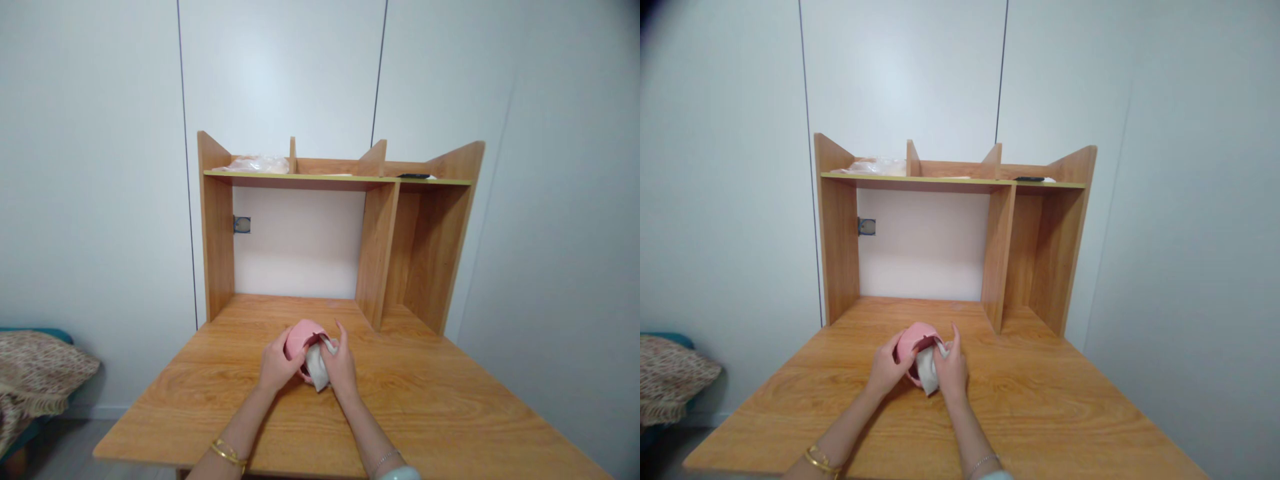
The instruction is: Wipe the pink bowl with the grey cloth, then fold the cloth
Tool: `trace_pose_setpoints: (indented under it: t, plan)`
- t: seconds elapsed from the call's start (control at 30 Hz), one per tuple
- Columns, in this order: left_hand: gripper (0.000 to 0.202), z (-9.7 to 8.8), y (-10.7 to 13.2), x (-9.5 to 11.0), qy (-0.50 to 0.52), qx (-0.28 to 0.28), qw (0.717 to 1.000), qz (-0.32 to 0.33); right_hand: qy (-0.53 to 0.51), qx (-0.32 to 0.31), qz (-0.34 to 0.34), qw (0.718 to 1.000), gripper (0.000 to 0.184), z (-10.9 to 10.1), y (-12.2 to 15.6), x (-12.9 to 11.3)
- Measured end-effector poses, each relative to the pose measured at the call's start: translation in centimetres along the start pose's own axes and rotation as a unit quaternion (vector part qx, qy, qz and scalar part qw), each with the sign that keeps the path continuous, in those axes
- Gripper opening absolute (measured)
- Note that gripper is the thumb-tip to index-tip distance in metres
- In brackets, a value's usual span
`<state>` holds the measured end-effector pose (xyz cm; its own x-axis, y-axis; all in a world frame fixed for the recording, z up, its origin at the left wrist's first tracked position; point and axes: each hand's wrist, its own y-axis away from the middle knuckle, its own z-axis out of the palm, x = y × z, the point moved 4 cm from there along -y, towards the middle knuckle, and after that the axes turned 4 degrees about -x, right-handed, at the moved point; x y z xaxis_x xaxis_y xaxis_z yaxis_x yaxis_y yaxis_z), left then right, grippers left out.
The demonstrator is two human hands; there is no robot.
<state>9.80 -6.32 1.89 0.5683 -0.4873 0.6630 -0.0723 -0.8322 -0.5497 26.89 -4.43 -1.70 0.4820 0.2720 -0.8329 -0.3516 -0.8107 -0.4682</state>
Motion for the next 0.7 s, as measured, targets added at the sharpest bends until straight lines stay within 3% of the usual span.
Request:
trace_pose_setpoints:
  t: [0.27, 0.5, 0.7]
  plan:
    - [0.061, 0.8, -0.5, -1.1, 0.105, -0.006, 0.994, -0.017, -0.054, -0.013, -0.010, 0.998, 0.059, 0.7, 0.0, 0.7]
    - [0.077, 2.1, -0.1, -0.5, 0.185, -0.084, 0.979, -0.007, -0.082, 0.032, -0.006, 0.996, 0.057, 0.3, 0.1, 0.7]
    - [0.055, 2.2, 0.0, -0.7, 0.140, -0.079, 0.987, 0.001, -0.087, 0.016, 0.003, 0.996, 0.060, 0.4, 0.0, 0.7]
